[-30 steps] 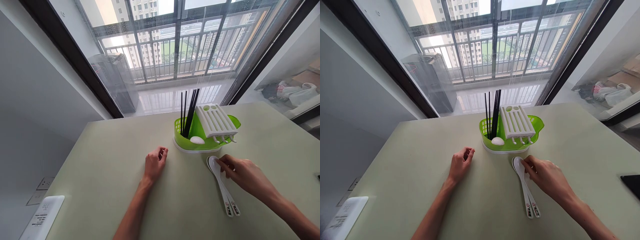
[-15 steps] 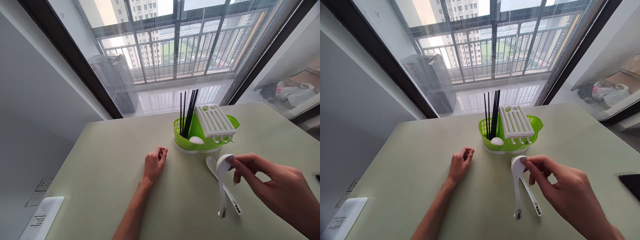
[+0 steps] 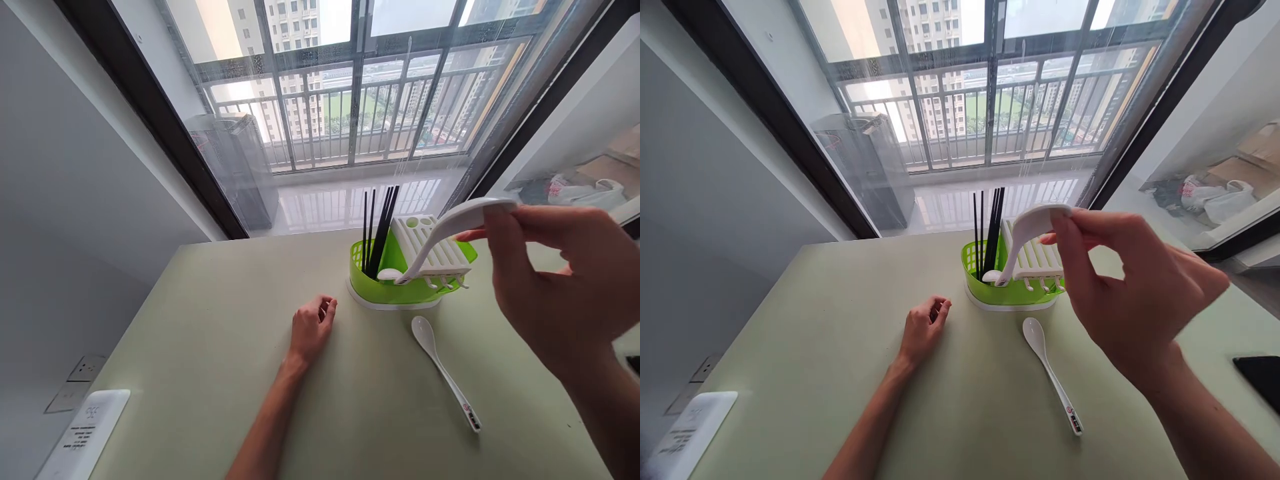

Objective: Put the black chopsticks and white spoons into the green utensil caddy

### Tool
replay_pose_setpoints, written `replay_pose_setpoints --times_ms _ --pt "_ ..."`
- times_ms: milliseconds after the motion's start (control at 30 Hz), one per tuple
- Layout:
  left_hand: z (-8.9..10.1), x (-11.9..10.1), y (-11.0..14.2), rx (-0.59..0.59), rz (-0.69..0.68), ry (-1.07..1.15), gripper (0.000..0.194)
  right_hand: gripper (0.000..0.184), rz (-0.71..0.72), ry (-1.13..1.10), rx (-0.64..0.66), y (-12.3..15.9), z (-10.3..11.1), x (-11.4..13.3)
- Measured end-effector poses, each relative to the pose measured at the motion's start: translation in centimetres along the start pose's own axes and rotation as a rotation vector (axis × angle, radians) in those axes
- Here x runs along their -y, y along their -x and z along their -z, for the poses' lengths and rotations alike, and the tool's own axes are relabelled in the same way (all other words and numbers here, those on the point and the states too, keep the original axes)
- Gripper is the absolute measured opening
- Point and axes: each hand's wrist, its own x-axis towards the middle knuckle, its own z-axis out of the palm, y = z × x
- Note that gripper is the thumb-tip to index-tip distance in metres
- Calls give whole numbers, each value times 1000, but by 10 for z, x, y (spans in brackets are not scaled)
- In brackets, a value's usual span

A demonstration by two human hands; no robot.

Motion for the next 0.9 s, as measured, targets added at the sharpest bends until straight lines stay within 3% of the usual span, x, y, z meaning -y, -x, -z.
replay_pose_setpoints --times_ms 67,133,233,367,533,733,900 --pt "0 0 0 -2 -1 1 34 20 41 29 -138 -1 -10 3" --pt "0 0 0 -4 -4 -1 34 18 52 0 -191 -4 -14 10" --pt "0 0 0 -6 -6 -2 34 25 -45 -48 -154 -12 -9 23" --pt "0 1 0 -5 -10 -3 34 34 -122 61 -61 -19 -2 23" --pt "-1 1 0 -1 -7 -13 34 7 180 18 -221 -4 -19 0" --pt "0 1 0 -2 -10 -13 34 17 440 -117 -62 16 -36 0" --pt "0 1 0 2 -6 -6 33 15 447 -149 55 31 -39 1"
